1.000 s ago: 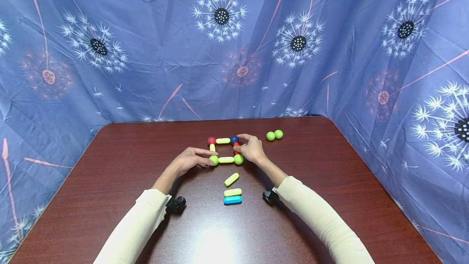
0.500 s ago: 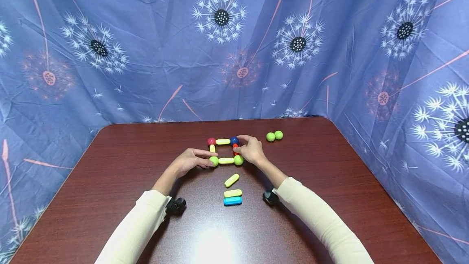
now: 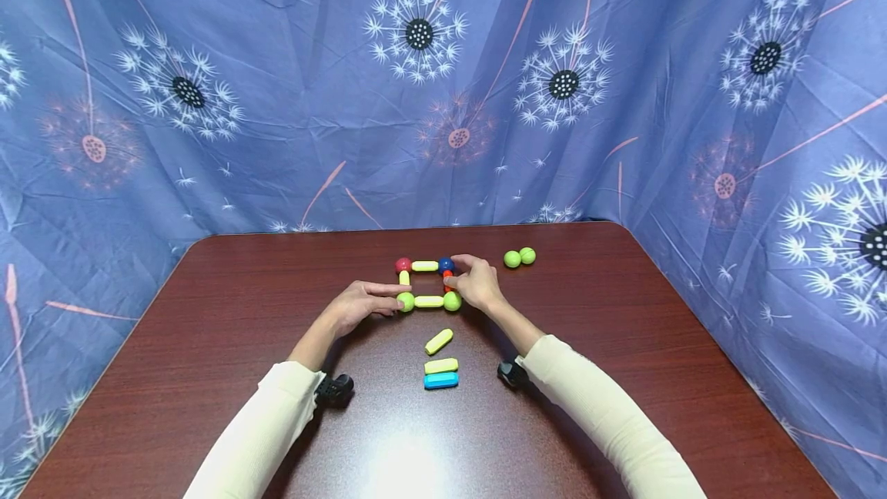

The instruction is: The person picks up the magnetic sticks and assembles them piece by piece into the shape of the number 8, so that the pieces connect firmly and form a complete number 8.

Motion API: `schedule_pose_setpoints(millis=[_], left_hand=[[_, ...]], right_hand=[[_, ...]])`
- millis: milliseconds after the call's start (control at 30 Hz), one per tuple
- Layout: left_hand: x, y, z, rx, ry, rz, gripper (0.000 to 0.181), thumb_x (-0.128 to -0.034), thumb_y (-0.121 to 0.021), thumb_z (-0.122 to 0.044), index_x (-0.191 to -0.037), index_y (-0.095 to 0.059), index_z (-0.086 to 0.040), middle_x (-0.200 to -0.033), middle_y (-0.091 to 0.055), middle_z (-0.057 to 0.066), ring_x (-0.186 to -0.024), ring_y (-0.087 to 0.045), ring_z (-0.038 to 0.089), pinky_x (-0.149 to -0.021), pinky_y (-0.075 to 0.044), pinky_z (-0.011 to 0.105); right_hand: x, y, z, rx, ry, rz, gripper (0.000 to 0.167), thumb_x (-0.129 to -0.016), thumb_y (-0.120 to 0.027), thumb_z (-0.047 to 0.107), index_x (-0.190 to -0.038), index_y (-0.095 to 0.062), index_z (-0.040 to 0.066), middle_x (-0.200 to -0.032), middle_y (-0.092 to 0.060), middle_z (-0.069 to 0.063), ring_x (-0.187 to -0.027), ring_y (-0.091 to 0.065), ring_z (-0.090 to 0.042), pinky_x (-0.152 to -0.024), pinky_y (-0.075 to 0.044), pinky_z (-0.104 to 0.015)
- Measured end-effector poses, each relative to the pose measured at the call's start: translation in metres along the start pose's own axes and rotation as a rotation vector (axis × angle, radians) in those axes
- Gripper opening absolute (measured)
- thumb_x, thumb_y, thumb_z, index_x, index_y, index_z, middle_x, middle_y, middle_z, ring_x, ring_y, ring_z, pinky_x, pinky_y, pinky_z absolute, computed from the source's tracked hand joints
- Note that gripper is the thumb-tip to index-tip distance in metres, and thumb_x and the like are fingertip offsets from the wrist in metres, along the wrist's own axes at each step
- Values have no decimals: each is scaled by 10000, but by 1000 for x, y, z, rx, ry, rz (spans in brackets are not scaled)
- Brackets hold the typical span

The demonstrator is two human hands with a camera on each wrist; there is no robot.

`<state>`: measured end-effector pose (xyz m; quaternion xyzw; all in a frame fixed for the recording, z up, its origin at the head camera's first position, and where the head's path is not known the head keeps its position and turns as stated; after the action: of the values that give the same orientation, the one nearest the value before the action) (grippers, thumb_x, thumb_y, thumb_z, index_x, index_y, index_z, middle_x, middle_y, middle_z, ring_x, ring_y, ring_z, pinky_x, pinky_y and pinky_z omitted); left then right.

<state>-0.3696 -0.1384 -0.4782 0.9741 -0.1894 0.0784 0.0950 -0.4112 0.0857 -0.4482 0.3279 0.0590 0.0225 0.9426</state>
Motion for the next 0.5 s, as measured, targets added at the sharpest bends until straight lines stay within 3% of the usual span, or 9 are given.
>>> schedule_pose_setpoints(millis=[167, 367, 500], left_hand=[[-2, 1, 1, 40, -6, -31, 433, -907, -751, -109, -1325, -669, -28, -1256, -717, 101, -953, -691, 86, -876, -572, 295], [-4, 0, 1, -15, -3, -61, 437, -885, -787, -144, -1297, -693, -34, -1164, -754, 86, -901, -699, 126, -817, -575, 287], [-2, 0, -2, -42, -5, -79, 423, -877, -795, -154, -1273, -708, -35, -1121, -764, 87, -871, -701, 138, -795, -582, 301]], right_hand=[[-1, 2, -2, -3, -7, -5, 477, -843, -809, 158, -1301, -689, 102, -721, -738, -26, -639, -647, -81, -815, -512, -342], [-1, 3, -5, -10, -26, -7, 477, -850, -804, 161, -1310, -686, 113, -698, -723, -18, -622, -634, -92, -777, -515, -336], [-2, 2, -4, -3, -10, -21, 464, -846, -799, 152, -1295, -693, 100, -736, -738, -38, -646, -648, -101, -852, -514, -385]])
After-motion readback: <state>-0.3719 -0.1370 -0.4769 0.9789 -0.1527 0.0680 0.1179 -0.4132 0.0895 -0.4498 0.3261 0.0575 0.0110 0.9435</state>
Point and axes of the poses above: each hand's wrist, its own x-axis away from the middle knuckle, its own y-axis out of the back of the hand, z = x × y, the point moved 7 cm from there along -x, towards the middle knuckle
